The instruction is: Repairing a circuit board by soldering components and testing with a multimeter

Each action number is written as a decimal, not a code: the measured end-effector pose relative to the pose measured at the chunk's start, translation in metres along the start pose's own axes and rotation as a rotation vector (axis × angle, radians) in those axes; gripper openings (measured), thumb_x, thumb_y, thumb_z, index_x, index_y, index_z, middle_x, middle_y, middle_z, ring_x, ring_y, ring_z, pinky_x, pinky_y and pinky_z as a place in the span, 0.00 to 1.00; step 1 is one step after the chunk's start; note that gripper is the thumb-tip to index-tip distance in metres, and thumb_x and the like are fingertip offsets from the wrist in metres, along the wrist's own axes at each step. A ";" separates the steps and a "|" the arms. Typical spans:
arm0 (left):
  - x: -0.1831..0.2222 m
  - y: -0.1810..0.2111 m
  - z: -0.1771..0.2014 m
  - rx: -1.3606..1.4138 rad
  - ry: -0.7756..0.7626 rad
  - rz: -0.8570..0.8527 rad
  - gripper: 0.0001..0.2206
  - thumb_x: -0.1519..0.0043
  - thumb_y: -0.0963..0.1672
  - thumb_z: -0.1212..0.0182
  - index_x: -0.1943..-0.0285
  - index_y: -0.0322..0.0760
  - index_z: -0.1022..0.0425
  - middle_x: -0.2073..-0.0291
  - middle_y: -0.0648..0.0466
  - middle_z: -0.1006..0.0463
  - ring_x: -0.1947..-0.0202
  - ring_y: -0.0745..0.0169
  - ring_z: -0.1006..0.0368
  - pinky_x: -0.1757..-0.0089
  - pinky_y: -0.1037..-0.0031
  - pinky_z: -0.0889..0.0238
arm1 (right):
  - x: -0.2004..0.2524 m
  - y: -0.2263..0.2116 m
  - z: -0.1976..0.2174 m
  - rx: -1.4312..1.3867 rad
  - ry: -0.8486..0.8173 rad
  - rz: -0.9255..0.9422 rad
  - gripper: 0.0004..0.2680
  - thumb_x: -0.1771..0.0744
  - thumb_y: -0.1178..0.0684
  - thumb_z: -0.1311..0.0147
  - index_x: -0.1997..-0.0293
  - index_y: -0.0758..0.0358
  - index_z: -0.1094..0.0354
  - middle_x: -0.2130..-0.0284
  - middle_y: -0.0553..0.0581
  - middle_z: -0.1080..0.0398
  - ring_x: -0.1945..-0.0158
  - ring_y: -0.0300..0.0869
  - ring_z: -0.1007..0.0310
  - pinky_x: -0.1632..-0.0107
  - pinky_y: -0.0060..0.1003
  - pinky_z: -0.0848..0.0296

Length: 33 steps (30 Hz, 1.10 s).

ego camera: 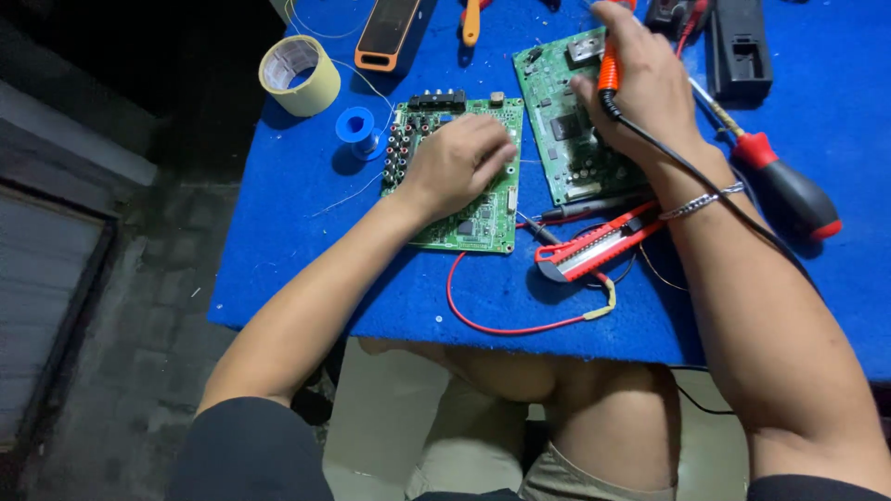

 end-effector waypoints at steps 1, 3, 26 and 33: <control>0.000 0.000 0.000 0.005 0.004 0.000 0.07 0.30 0.43 0.43 0.61 0.36 0.25 0.67 0.51 0.21 0.66 0.57 0.25 0.64 0.70 0.25 | 0.000 -0.003 0.002 0.005 -0.004 0.000 0.25 0.32 0.59 0.37 0.28 0.66 0.46 0.48 0.75 0.27 0.55 0.67 0.30 0.57 0.58 0.32; 0.000 0.002 0.006 0.065 0.079 -0.019 0.11 0.28 0.44 0.50 0.59 0.33 0.25 0.66 0.48 0.21 0.65 0.55 0.24 0.63 0.67 0.26 | 0.001 -0.009 0.001 -0.013 -0.032 0.006 0.24 0.32 0.57 0.38 0.29 0.65 0.46 0.43 0.74 0.30 0.51 0.71 0.31 0.57 0.62 0.31; -0.030 0.008 0.012 -0.485 0.130 -0.224 0.12 0.27 0.45 0.45 0.63 0.34 0.27 0.69 0.49 0.23 0.67 0.57 0.28 0.67 0.75 0.30 | 0.000 0.004 -0.007 0.088 -0.038 0.005 0.19 0.32 0.54 0.35 0.38 0.66 0.41 0.54 0.73 0.30 0.56 0.69 0.32 0.63 0.62 0.32; -0.032 -0.011 -0.026 -0.509 0.024 -0.209 0.13 0.29 0.48 0.40 0.63 0.37 0.26 0.70 0.51 0.23 0.69 0.61 0.28 0.69 0.75 0.28 | 0.000 0.003 -0.006 0.081 -0.033 0.010 0.18 0.32 0.54 0.35 0.39 0.67 0.41 0.54 0.73 0.30 0.58 0.69 0.33 0.64 0.61 0.33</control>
Point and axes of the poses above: each hand's wrist, its own x-axis away from the middle knuckle, its own z-axis out of the back of the hand, y = z × x, the point moved 10 cm from there along -x, towards the middle knuckle
